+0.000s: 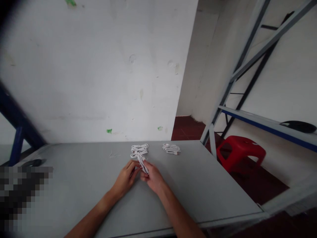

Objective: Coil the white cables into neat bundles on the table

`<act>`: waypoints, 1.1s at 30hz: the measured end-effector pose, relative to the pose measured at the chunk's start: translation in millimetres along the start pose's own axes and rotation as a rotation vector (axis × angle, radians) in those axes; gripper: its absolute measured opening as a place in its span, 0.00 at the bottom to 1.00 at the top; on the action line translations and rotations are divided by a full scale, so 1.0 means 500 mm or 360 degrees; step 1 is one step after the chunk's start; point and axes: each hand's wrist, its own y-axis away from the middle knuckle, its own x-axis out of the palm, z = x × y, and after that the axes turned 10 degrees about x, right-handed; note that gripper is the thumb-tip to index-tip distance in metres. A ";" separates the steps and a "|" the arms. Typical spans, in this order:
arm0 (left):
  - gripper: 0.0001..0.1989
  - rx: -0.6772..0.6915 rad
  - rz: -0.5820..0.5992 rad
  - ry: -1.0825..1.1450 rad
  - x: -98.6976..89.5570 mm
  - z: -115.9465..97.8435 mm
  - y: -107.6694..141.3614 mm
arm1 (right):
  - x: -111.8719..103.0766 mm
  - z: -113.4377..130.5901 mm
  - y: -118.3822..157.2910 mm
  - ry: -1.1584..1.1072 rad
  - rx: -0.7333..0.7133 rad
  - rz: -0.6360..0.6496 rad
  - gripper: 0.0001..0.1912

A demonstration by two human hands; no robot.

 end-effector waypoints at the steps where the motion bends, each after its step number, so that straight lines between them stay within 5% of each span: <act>1: 0.09 -0.0011 -0.0008 0.0008 0.000 0.000 -0.001 | -0.001 0.000 0.000 -0.0021 0.0010 0.0015 0.20; 16: 0.11 -0.0036 -0.0096 -0.0030 0.001 0.018 0.007 | -0.005 -0.009 0.002 0.0384 0.0000 0.0005 0.24; 23: 0.13 -0.0332 -0.0276 -0.0013 0.004 0.010 -0.001 | -0.014 -0.028 -0.020 0.0945 -0.0448 -0.0065 0.26; 28: 0.16 -0.0601 0.0000 0.0621 0.004 0.012 -0.005 | -0.012 -0.022 -0.013 0.1423 -0.0983 -0.0372 0.18; 33: 0.20 -0.0731 -0.0005 0.0933 0.011 0.014 -0.002 | -0.019 -0.044 -0.022 0.1583 -0.1074 -0.0383 0.22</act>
